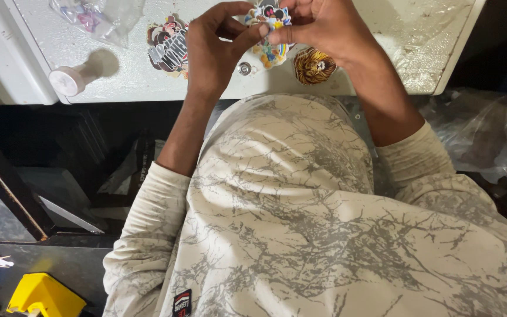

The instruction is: The person sorts through stickers, picks them up, and moves them between a white surface and a dark table.

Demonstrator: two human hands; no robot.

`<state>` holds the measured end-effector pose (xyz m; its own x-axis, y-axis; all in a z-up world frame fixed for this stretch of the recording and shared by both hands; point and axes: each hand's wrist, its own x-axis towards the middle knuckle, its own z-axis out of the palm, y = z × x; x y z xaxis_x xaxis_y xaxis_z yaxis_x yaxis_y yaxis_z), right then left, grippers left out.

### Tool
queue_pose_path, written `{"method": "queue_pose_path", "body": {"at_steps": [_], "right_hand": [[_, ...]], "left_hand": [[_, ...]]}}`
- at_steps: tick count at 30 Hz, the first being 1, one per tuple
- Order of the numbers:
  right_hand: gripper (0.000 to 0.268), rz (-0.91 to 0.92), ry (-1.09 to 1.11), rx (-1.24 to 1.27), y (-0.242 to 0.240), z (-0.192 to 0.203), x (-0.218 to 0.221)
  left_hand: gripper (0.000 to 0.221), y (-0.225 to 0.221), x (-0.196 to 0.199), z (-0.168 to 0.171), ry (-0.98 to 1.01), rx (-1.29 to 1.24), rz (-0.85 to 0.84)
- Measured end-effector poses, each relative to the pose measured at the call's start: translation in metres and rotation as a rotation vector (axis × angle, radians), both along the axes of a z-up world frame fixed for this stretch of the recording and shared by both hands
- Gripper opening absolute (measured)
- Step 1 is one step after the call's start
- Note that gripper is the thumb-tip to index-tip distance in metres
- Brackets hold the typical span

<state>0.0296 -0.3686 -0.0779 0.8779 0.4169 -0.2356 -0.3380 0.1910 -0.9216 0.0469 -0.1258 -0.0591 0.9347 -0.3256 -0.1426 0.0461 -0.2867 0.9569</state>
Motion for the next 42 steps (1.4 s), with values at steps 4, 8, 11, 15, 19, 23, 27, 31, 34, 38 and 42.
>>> {"method": "queue_pose_path", "body": {"at_steps": [4,8,11,15,19,23,27,31,34,38,42], "right_hand": [[0.022,-0.059,-0.045,0.061,0.005,0.006,-0.001],[0.021,-0.088,-0.071,0.067,0.004,0.013,-0.007],[0.029,-0.117,-0.088,-0.036,0.003,0.021,-0.013],[0.044,-0.149,-0.322,-0.575,-0.010,0.031,-0.027],[0.061,-0.018,-0.366,-0.981,-0.014,0.037,-0.059],[0.072,0.166,-0.528,-1.251,-0.006,0.024,-0.075],[0.054,0.220,-0.262,-1.236,-0.005,0.014,-0.079],[0.050,0.234,-0.385,-1.254,-0.005,0.015,-0.074],[0.044,0.250,-0.366,-1.249,0.003,0.025,-0.073],[0.033,0.164,-0.134,-1.024,0.015,0.044,-0.063],[0.027,-0.044,0.021,-0.481,0.045,0.048,-0.039]], "left_hand": [[0.027,-0.002,0.001,0.005,-0.147,-0.008,0.008],[0.021,-0.008,-0.004,0.014,0.301,-0.318,0.032],[0.020,-0.006,-0.008,0.020,0.409,-0.396,0.040],[0.021,0.009,-0.013,0.022,0.402,-0.464,0.081],[0.024,0.028,-0.020,0.016,0.424,-0.438,0.188],[0.025,0.045,-0.032,0.013,0.476,-0.464,0.245],[0.026,0.055,-0.042,0.016,0.490,-0.403,0.334],[0.024,0.063,-0.047,0.021,0.447,-0.442,0.352],[0.023,0.076,-0.050,0.023,0.427,-0.362,0.437],[0.026,0.095,-0.057,0.022,0.408,-0.412,0.530],[0.025,0.104,-0.067,0.026,0.382,-0.400,0.568]]}}
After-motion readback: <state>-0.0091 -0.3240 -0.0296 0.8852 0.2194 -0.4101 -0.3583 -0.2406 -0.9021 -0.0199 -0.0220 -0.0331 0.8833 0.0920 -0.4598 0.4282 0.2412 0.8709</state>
